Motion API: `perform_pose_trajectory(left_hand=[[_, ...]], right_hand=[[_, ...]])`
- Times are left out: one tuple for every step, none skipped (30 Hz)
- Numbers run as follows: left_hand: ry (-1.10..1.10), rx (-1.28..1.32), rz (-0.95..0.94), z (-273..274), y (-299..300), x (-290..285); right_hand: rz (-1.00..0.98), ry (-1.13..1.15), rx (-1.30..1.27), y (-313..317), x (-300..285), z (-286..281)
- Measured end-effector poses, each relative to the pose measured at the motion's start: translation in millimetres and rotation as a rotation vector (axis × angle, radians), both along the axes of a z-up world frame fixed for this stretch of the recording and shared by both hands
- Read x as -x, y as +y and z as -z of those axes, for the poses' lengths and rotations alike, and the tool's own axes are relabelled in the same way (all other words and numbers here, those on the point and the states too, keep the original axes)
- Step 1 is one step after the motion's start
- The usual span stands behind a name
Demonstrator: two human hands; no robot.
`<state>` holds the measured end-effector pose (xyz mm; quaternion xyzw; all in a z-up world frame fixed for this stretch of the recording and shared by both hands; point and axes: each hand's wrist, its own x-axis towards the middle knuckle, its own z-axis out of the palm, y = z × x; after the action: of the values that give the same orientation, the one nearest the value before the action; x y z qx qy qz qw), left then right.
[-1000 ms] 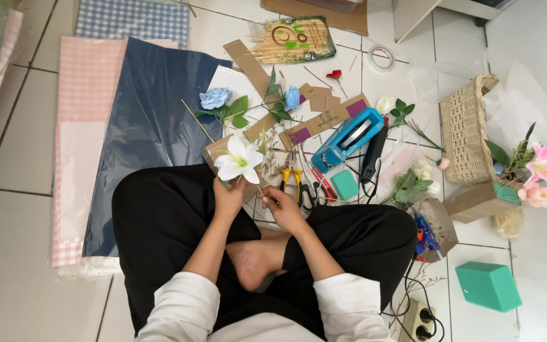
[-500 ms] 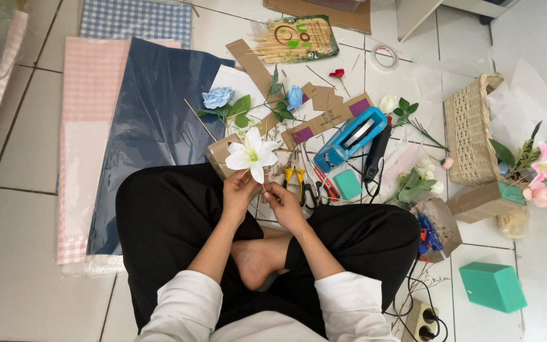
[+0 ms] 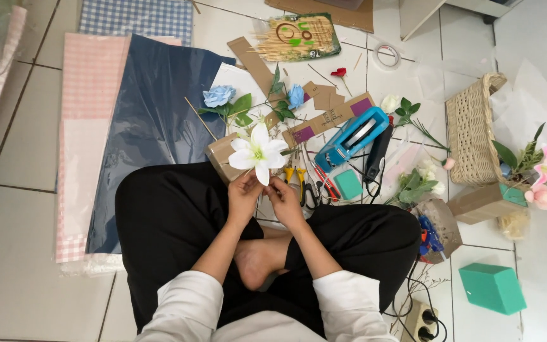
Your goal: The person uses a heat gun to warm a white artificial flower, then inserts it into a green floral foam block. They add two blue artificial roses to the foam, adjusting the arrangement to form a small bouquet.
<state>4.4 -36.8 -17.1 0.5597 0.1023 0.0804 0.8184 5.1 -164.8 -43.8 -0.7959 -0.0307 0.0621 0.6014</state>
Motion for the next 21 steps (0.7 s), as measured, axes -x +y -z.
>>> perform_pose_trajectory(left_hand=[[0.001, 0.0, -0.001, 6.4, 3.8, -1.0], [0.002, -0.1, -0.004, 12.6, 7.9, -2.2], [0.002, -0.197, -0.008, 18.3, 11.7, -5.4], [0.001, -0.196, -0.009, 22.3, 18.3, -11.3], [0.0, -0.214, -0.093, 26.4, 25.2, -17.5], [0.0, -0.232, -0.177, 30.9, 32.1, -23.7], [0.005, -0.232, -0.177, 14.4, 39.4, -30.5], [-0.004, -0.124, -0.226, -1.7, 47.1, -37.5], [-0.015, -0.018, -0.281, -18.3, 56.3, -46.1], [-0.012, -0.018, -0.286, -11.7, 64.0, -54.5], [0.061, -0.01, -0.285, -6.4, 74.3, -65.5], [0.134, -0.002, -0.285, -1.6, 85.0, -76.4], [0.132, -0.005, -0.296, 6.4, 90.5, -77.4], [0.185, 0.004, -0.324, 14.0, 95.9, -78.8], [0.232, 0.011, -0.349, 20.1, 102.3, -84.5], [0.223, 0.008, -0.358, 35.7, 106.7, -89.3], [0.267, 0.047, -0.39, 52.4, 108.7, -92.4], [0.311, 0.087, -0.421, 69.5, 110.5, -95.8], [0.307, 0.087, -0.421, 64.7, 108.7, -97.2], [0.34, 0.074, -0.395, 60.3, 106.7, -98.3], [0.377, 0.063, -0.37, 56.7, 102.9, -97.1]], right_hand=[[-0.001, 0.001, 0.0, 2.7, -0.3, -6.2], [-0.003, -0.004, 0.011, 5.6, -0.8, -12.5], [-0.004, -0.011, 0.024, 8.3, -3.4, -19.5], [-0.006, -0.012, 0.025, 10.5, -6.5, -34.5], [-0.014, -0.033, 0.105, 13.0, -9.8, -49.3], [-0.023, -0.055, 0.185, 15.5, -13.0, -63.7], [-0.024, -0.05, 0.186, 15.1, -21.3, -63.7], [-0.013, -0.066, 0.247, 14.9, -29.8, -63.3], [-0.007, -0.086, 0.308, 16.2, -40.4, -63.2], [-0.013, -0.084, 0.308, 17.3, -45.6, -58.1], [-0.051, -0.043, 0.391, 20.7, -54.1, -53.9], [-0.089, -0.001, 0.474, 24.7, -62.6, -50.2], [-0.098, -0.006, 0.47, 29.0, -67.3, -39.4], [-0.139, 0.078, 0.481, 33.4, -72.3, -28.9], [-0.176, 0.157, 0.49, 38.9, -81.2, -19.5], [-0.182, 0.146, 0.485, 43.9, -85.4, -17.7], [-0.217, 0.257, 0.435, 46.5, -86.9, -15.4], [-0.251, 0.368, 0.383, 48.8, -88.5, -12.8], [-0.251, 0.364, 0.382, 50.0, -90.0, -7.5], [-0.254, 0.441, 0.298, 50.9, -91.4, -1.9], [-0.257, 0.52, 0.216, 50.2, -90.6, 4.0]])
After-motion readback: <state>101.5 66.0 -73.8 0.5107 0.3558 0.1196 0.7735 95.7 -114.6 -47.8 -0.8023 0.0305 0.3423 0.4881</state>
